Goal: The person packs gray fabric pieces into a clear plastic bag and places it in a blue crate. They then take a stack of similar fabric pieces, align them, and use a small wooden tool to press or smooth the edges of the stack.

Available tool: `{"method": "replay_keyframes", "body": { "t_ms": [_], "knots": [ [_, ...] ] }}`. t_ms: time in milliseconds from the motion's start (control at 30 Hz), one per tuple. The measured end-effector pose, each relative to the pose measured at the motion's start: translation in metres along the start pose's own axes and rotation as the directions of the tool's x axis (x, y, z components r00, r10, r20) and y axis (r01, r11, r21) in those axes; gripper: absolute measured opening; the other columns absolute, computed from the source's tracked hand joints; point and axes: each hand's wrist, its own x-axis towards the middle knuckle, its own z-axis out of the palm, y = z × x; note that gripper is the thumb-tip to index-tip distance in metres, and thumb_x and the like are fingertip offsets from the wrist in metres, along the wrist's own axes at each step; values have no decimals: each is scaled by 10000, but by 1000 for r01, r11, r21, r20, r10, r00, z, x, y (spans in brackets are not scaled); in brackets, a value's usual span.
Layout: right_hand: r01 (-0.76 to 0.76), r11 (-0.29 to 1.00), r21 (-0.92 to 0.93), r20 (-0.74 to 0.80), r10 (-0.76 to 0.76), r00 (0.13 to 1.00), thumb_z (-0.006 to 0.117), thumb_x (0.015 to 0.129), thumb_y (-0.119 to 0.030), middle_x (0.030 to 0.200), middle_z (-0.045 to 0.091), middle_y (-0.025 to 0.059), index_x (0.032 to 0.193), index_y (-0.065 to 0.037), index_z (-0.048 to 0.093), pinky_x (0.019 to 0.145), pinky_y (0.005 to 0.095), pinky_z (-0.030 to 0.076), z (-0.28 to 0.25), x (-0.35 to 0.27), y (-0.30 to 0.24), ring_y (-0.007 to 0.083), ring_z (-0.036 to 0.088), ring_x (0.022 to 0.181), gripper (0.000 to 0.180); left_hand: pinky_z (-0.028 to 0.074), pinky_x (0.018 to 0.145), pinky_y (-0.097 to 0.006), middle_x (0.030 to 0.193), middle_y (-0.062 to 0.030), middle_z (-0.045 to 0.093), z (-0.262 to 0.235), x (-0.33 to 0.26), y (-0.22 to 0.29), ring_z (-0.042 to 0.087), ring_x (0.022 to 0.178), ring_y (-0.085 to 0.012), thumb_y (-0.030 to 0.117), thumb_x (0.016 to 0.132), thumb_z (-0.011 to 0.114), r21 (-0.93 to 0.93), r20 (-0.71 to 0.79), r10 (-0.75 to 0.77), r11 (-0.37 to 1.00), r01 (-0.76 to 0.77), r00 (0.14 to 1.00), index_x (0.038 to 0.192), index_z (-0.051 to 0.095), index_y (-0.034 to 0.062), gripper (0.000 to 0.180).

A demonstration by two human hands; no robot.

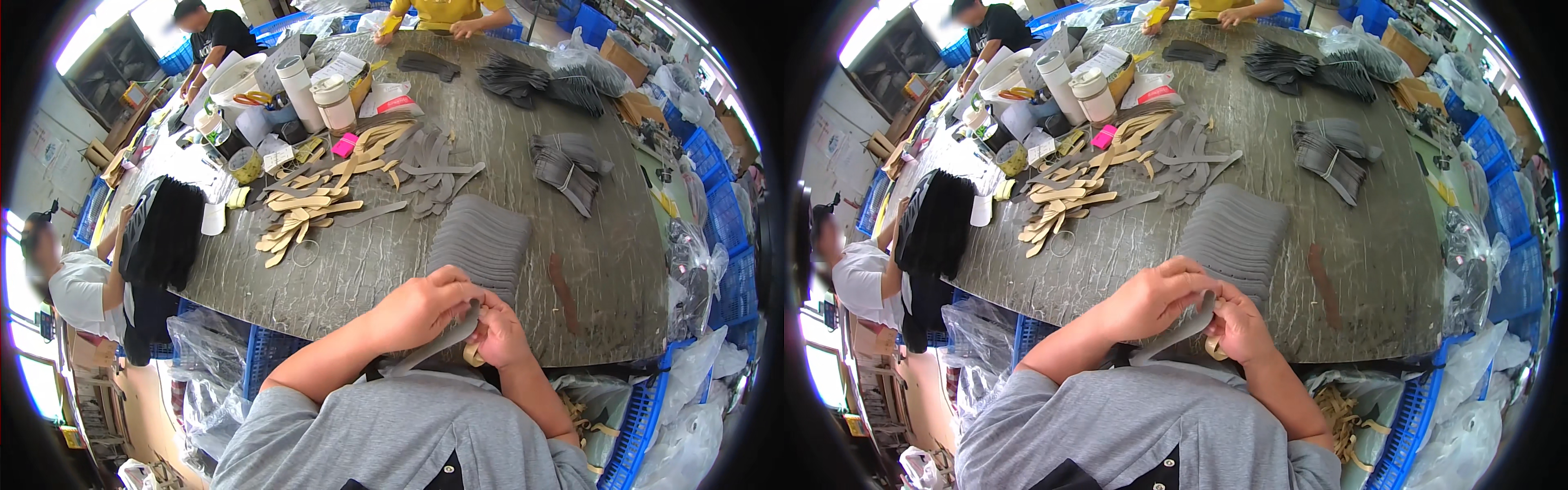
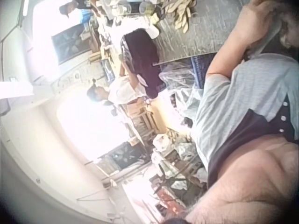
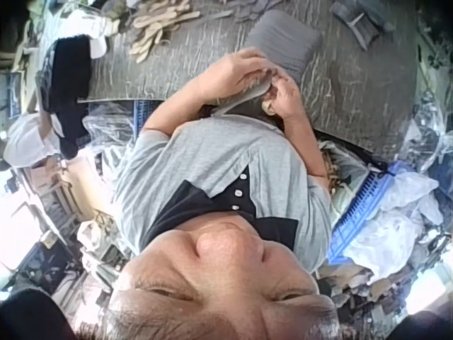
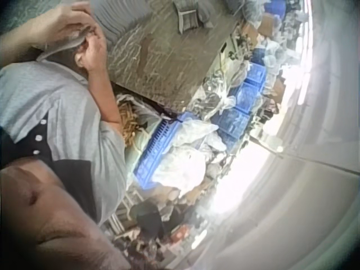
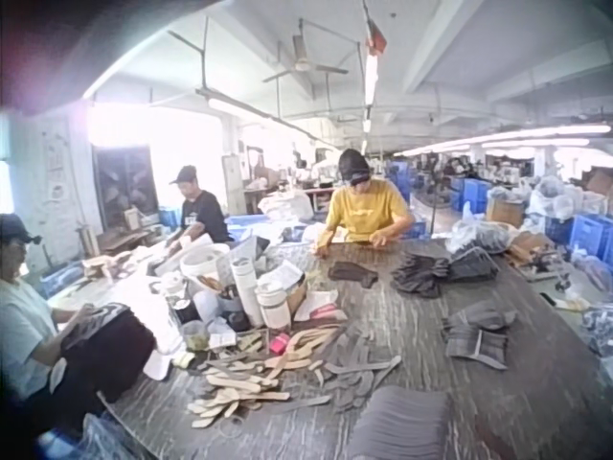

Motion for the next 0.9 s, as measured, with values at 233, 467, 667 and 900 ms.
{"method": "replay_keyframes", "body": {
  "t_ms": [233, 467, 667, 900],
  "knots": [
    [269, 963, 29, -223, -257, 940, 436, 908, -123, 872, 612, 72, 859, -77, 537, 589, 218, 414, -5, 0, -19, 134, 503, 655, 121, 494, 580, -302, 805, -80, 640, -18, -10, -12, 622, 650, -199, -13, 756, 703, 167, -57, 93, 983, -83, 994, 877, 681, 33, 131],
    [510, 826, -240, -390, -563, 729, 544, 964, -186, 669, 419, -22, 934, -106, 559, 583, 215, 420, -95, -48, -83, 80, 401, 545, 87, 395, 509, -209, 652, 23, 596, -40, -37, -37, 515, 567, -43, 54, 817, 708, -210, -100, -679, 729, 652, 727, 812, 679, 5, 58],
    [-44, 872, -488, -333, -139, 933, 645, 921, -162, 733, 522, -42, 940, -48, 610, 550, 194, 390, -77, -47, -38, 41, 479, 618, 121, 359, 463, -199, 616, 24, 575, -14, -30, -54, 486, 515, -32, 65, 824, 699, -248, 54, -689, 692, 678, 723, 835, 676, 6, 64],
    [24, 767, -641, -311, -288, 906, 686, 851, -40, 741, 550, -42, 874, -59, 608, 567, 213, 398, -86, -30, -15, 35, 477, 654, 83, 399, 483, -227, 631, 2, 605, 0, -25, -70, 520, 534, -54, 107, 818, 700, -129, 121, -698, 694, 708, 706, 834, 680, 6, 104]
  ]
}}
